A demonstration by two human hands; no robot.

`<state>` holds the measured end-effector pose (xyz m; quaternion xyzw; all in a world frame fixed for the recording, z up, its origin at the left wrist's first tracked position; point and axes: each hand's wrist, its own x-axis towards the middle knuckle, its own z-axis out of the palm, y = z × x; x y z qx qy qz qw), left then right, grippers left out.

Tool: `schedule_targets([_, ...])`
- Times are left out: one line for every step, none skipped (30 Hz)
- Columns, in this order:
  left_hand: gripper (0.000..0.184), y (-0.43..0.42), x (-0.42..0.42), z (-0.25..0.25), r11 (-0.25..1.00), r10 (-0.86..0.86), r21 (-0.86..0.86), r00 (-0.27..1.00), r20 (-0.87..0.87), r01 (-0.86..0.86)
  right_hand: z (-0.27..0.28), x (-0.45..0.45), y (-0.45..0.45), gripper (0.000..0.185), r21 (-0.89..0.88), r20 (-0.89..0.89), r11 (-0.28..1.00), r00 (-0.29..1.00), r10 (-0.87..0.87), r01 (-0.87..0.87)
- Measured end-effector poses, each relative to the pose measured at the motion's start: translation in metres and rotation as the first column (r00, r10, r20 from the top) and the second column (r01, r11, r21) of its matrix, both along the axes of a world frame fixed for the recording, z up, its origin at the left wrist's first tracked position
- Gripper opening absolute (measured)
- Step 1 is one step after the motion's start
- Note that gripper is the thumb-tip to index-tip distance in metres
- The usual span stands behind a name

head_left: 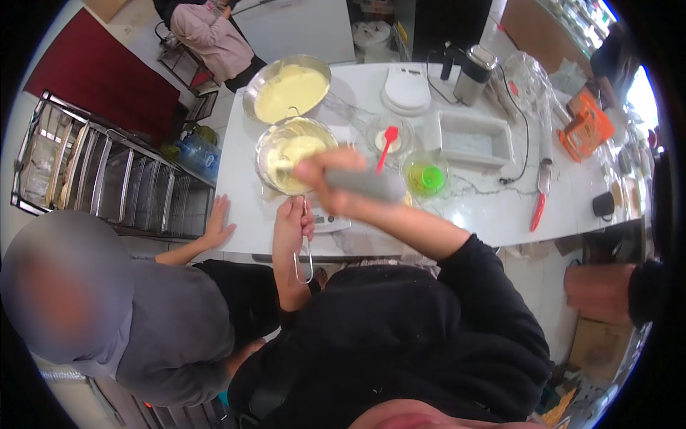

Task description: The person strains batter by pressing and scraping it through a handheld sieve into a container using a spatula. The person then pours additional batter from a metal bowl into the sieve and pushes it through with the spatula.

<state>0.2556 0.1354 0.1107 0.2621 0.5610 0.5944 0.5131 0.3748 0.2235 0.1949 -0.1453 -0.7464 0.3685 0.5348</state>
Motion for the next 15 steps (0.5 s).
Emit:
schedule_targets([0.016, 0.0, -0.003, 0.003, 0.992, -0.013, -0.123, 0.999, 0.052, 0.02, 0.006, 0.0, 0.005, 0.023, -0.166, -0.043, 0.985, 0.998, -0.049, 0.041])
schedule_targets([0.016, -0.002, -0.005, 0.002, 0.992, -0.034, -0.116, 0.997, 0.065, 0.042, 0.012, 0.002, 0.004, 0.028, -0.121, -0.115, 0.992, 0.993, -0.041, 0.027])
schedule_targets([0.017, -0.001, -0.003, 0.005, 0.996, -0.009, -0.087, 0.999, 0.043, 0.012, 0.017, 0.003, 0.004, 0.033, -0.061, -0.184, 0.998, 0.982, -0.027, 0.016])
schedule_targets([0.018, 0.0, 0.002, 0.009, 0.998, 0.021, -0.055, 0.999, 0.026, -0.02, 0.016, 0.001, 0.0, 0.032, -0.009, -0.183, 0.995, 0.979, 0.093, -0.097])
schedule_targets([0.02, -0.001, 0.007, 0.01, 0.998, 0.053, -0.023, 0.999, 0.011, -0.053, 0.014, -0.001, -0.01, 0.032, 0.043, -0.174, 0.977, 0.961, 0.214, -0.21])
schedule_targets([0.021, -0.002, 0.013, 0.009, 0.993, 0.116, 0.012, 0.993, -0.018, -0.116, 0.011, -0.004, -0.016, 0.031, 0.094, -0.162, 0.943, 0.93, 0.33, -0.319])
schedule_targets([0.021, -0.002, 0.018, 0.009, 0.984, 0.175, 0.052, 0.983, -0.047, -0.172, 0.005, -0.01, -0.014, 0.032, 0.118, -0.209, 0.955, 0.933, 0.293, -0.273])
schedule_targets([0.022, -0.002, 0.016, 0.008, 0.987, 0.157, 0.035, 0.986, -0.047, -0.156, -0.004, -0.016, -0.009, 0.032, 0.144, -0.256, 0.964, 0.932, 0.255, -0.224])
schedule_targets([0.022, -0.003, 0.014, 0.007, 0.99, 0.139, 0.017, 0.989, -0.047, -0.139, -0.01, -0.02, -0.002, 0.032, 0.17, -0.303, 0.97, 0.927, 0.219, -0.174])
schedule_targets([0.022, -0.006, 0.004, 0.005, 0.997, 0.048, -0.065, 0.999, -0.013, -0.049, -0.005, -0.014, 0.004, 0.033, 0.207, -0.221, 0.978, 0.975, 0.02, 0.027])
schedule_targets([0.022, -0.008, -0.003, 0.003, 0.989, -0.04, -0.143, 0.999, 0.026, 0.043, 0.003, -0.007, 0.008, 0.03, 0.206, -0.259, 0.977, 0.966, 0.004, 0.051])
schedule_targets([0.023, -0.008, 0.0, 0.01, 0.985, -0.01, -0.172, 0.999, 0.034, 0.016, 0.014, 0.001, 0.011, 0.028, 0.209, -0.294, 0.975, 0.956, -0.008, 0.072])
schedule_targets([0.023, -0.006, 0.0, 0.012, 0.989, -0.025, -0.145, 0.999, 0.036, 0.03, 0.022, 0.006, 0.013, 0.026, 0.208, -0.323, 0.974, 0.946, -0.016, 0.088])
schedule_targets([0.024, -0.006, 0.0, 0.013, 0.991, -0.036, -0.124, 0.998, 0.042, 0.041, 0.026, 0.007, 0.014, 0.025, 0.138, -0.272, 0.986, 0.961, -0.054, 0.094])
schedule_targets([0.024, -0.006, 0.001, 0.014, 0.993, -0.046, -0.104, 0.998, 0.048, 0.051, 0.024, 0.006, 0.017, 0.025, 0.096, -0.225, 0.995, 0.974, -0.009, 0.031])
